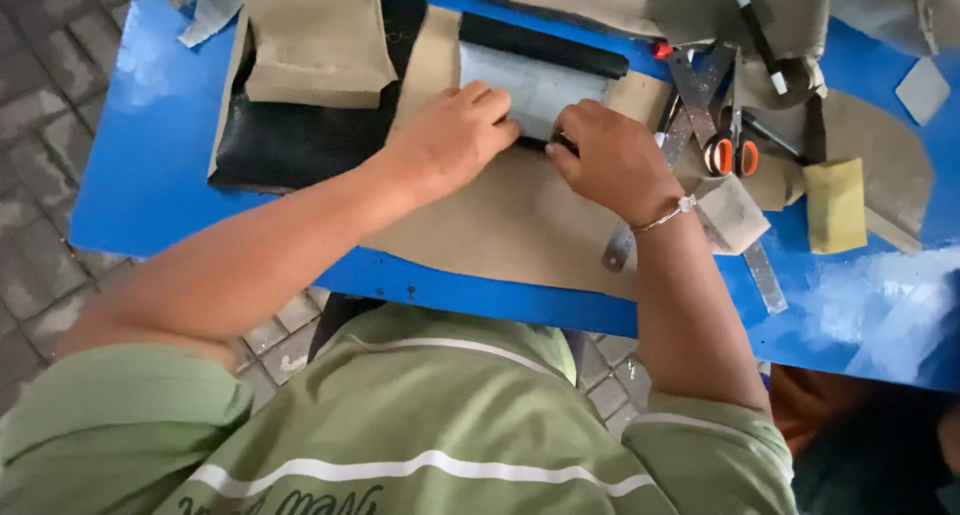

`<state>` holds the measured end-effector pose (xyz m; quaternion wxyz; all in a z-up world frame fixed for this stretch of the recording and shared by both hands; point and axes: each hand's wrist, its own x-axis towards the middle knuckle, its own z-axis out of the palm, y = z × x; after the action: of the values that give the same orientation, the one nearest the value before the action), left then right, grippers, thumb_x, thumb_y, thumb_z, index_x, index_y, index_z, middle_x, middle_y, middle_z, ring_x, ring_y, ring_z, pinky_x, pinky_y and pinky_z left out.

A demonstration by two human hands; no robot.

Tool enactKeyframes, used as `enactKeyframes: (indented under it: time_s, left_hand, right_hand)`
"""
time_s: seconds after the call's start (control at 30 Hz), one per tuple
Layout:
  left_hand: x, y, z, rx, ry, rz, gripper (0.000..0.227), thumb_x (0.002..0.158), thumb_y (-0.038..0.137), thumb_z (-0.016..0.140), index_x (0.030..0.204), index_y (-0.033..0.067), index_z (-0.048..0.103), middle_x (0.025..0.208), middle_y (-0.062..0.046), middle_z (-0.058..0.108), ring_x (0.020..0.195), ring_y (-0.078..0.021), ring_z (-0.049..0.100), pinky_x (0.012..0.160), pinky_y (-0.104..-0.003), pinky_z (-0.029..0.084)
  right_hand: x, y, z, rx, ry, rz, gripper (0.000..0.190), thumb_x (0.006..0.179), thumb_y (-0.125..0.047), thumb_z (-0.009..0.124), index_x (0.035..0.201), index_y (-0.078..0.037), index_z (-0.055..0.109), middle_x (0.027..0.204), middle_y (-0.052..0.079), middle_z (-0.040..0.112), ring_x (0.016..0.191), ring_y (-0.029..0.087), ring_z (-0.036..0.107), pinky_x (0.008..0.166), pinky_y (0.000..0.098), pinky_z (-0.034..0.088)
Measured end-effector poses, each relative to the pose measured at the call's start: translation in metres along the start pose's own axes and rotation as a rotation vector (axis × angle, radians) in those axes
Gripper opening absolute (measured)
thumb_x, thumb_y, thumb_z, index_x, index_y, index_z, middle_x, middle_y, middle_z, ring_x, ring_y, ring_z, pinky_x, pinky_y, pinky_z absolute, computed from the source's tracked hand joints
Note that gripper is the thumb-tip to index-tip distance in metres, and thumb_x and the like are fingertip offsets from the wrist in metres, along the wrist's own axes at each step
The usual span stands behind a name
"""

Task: Applying glue to leather edges and folding them to assemble a component

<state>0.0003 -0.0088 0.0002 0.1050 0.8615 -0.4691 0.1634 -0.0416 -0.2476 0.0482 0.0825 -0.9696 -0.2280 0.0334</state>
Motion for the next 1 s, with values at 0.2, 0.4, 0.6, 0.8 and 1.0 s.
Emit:
enactKeyframes:
  time_s: [0.2, 0.4, 0.6, 0.8, 1.0]
  left_hand:
    - [-0.008, -0.002, 0.02, 0.028, -0.049, 0.083, 0.018, 0.097, 0.005, 0.063, 0.114, 0.0042, 0.068, 0.112, -0.015, 0.056, 0.099, -0.0327, 0.051, 0.077, -0.045, 0.053]
    - [-0.001, 0.002, -0.002, -0.006, 0.005, 0.071, 0.016, 0.101, 0.014, 0.063, 0.107, 0.0003, 0.068, 0.108, -0.016, 0.054, 0.099, -0.038, 0.054, 0.084, -0.049, 0.052]
    - [-0.007, 0.018, 0.004, 0.09, 0.097, -0.013, 0.027, 0.091, 0.013, 0.065, 0.117, 0.0095, 0.066, 0.097, -0.011, 0.053, 0.084, -0.0315, 0.054, 0.063, -0.044, 0.048]
    - [-0.01, 0.038, 0.01, 0.168, 0.017, 0.003, 0.048, 0.1, 0.047, 0.064, 0.141, 0.0207, 0.065, 0.1, -0.018, 0.062, 0.078, -0.0355, 0.055, 0.062, -0.045, 0.043]
    - [-0.013, 0.038, 0.008, 0.231, 0.015, 0.005, 0.056, 0.097, 0.055, 0.068, 0.141, 0.0202, 0.062, 0.105, -0.013, 0.057, 0.083, -0.0329, 0.051, 0.069, -0.043, 0.044]
  right_hand:
    - [0.002, 0.008, -0.014, 0.351, 0.282, -0.041, 0.044, 0.091, 0.01, 0.051, 0.135, 0.007, 0.051, 0.106, 0.022, 0.072, 0.078, 0.028, 0.076, 0.056, 0.0343, 0.06]
    - [0.03, 0.009, -0.009, 0.588, 0.384, -0.092, 0.031, 0.112, -0.015, 0.044, 0.107, -0.004, 0.073, 0.103, 0.005, 0.074, 0.103, 0.023, 0.067, 0.099, 0.0423, 0.038]
    - [0.05, -0.007, -0.007, 0.666, 0.505, -0.083, 0.029, 0.115, -0.023, 0.039, 0.106, -0.005, 0.06, 0.101, 0.006, 0.068, 0.048, 0.012, 0.048, 0.048, 0.0287, 0.039]
    - [0.057, -0.018, 0.018, 1.001, 0.37, 0.023, 0.028, 0.111, -0.036, 0.042, 0.11, -0.011, 0.054, 0.098, 0.004, 0.067, 0.065, 0.013, 0.062, 0.064, 0.026, 0.054]
    - [0.044, -0.016, -0.01, 0.6, 0.198, 0.064, 0.012, 0.104, -0.022, 0.059, 0.11, -0.013, 0.057, 0.086, 0.0, 0.076, 0.074, 0.015, 0.072, 0.065, 0.0319, 0.049]
